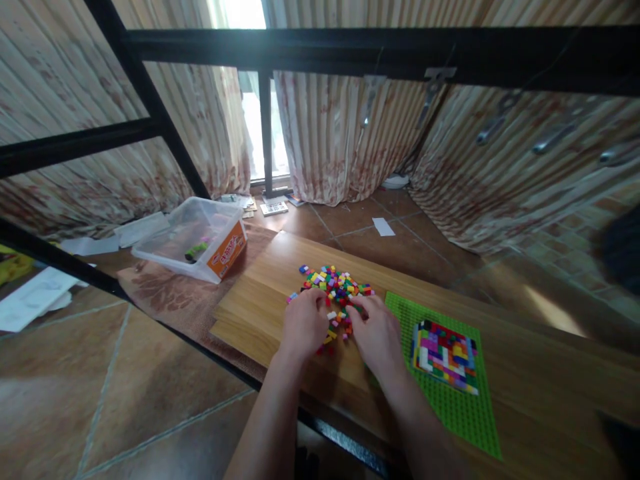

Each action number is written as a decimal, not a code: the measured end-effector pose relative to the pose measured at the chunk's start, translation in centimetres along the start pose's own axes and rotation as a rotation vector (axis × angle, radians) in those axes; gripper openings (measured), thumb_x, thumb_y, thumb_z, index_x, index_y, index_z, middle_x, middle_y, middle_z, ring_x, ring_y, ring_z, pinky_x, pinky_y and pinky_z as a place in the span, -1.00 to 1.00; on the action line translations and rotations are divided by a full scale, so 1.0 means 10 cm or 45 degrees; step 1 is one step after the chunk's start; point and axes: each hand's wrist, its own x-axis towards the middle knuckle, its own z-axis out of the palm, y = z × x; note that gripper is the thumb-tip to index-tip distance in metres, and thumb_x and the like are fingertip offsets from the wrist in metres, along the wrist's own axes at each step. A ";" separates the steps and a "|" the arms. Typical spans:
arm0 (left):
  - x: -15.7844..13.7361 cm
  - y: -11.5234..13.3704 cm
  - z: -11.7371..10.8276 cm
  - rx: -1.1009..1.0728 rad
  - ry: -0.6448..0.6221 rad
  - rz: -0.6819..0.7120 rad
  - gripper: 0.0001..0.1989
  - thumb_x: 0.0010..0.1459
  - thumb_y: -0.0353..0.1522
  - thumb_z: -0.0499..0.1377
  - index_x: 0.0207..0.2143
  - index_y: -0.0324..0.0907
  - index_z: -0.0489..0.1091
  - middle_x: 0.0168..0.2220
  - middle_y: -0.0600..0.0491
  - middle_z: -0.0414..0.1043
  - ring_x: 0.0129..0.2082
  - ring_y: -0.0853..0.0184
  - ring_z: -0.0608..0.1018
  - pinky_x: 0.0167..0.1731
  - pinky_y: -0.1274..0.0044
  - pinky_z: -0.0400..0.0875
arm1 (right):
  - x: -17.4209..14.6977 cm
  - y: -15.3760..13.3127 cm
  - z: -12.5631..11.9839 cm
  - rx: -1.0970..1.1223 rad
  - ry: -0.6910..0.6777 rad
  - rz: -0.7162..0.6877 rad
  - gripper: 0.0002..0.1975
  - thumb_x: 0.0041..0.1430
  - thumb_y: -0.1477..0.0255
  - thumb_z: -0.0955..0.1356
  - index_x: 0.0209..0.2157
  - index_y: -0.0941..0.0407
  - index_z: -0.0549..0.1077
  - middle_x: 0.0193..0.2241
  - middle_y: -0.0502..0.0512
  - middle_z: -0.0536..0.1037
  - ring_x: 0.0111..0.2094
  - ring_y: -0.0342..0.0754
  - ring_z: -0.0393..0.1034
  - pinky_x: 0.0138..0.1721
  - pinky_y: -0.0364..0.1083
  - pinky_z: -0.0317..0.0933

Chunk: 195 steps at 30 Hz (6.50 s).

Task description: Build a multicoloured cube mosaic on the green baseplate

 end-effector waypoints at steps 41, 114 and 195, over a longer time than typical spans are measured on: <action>0.06 -0.16 0.13 0.005 0.038 -0.068 -0.79 0.12 -0.49 0.10 -0.44 -0.19 0.53 -0.37 -0.08 0.55 -0.34 0.24 0.54 -0.35 0.50 0.26 | 0.37 -0.02 0.09 -0.081 -0.253 -0.156 -0.84 0.12 0.46 0.34 -0.39 0.04 0.60 -0.35 0.07 0.62 -0.32 0.01 0.48 -0.29 -0.06 0.21; 0.04 -0.03 -0.12 -1.898 -0.128 -0.332 -0.69 -0.21 -0.22 0.41 -0.56 -0.27 0.44 -0.64 0.13 0.38 -0.64 0.51 0.37 -0.54 0.63 0.26 | 0.32 -0.44 0.04 1.329 -0.349 0.412 -0.64 -0.11 0.12 0.52 -0.46 0.14 0.55 -0.64 -0.05 0.45 -0.61 -0.17 0.26 -0.55 -0.17 0.16; 0.10 -0.16 -0.11 -1.336 -0.130 -0.250 -0.95 -0.07 -0.42 0.26 -0.51 -0.24 0.49 -0.59 0.10 0.44 -0.58 0.45 0.42 -0.49 0.60 0.29 | 0.42 -0.21 -0.01 0.970 -0.250 0.231 -0.76 -0.04 0.24 0.45 -0.38 0.11 0.63 -0.45 0.07 0.64 -0.44 -0.05 0.45 -0.35 -0.06 0.32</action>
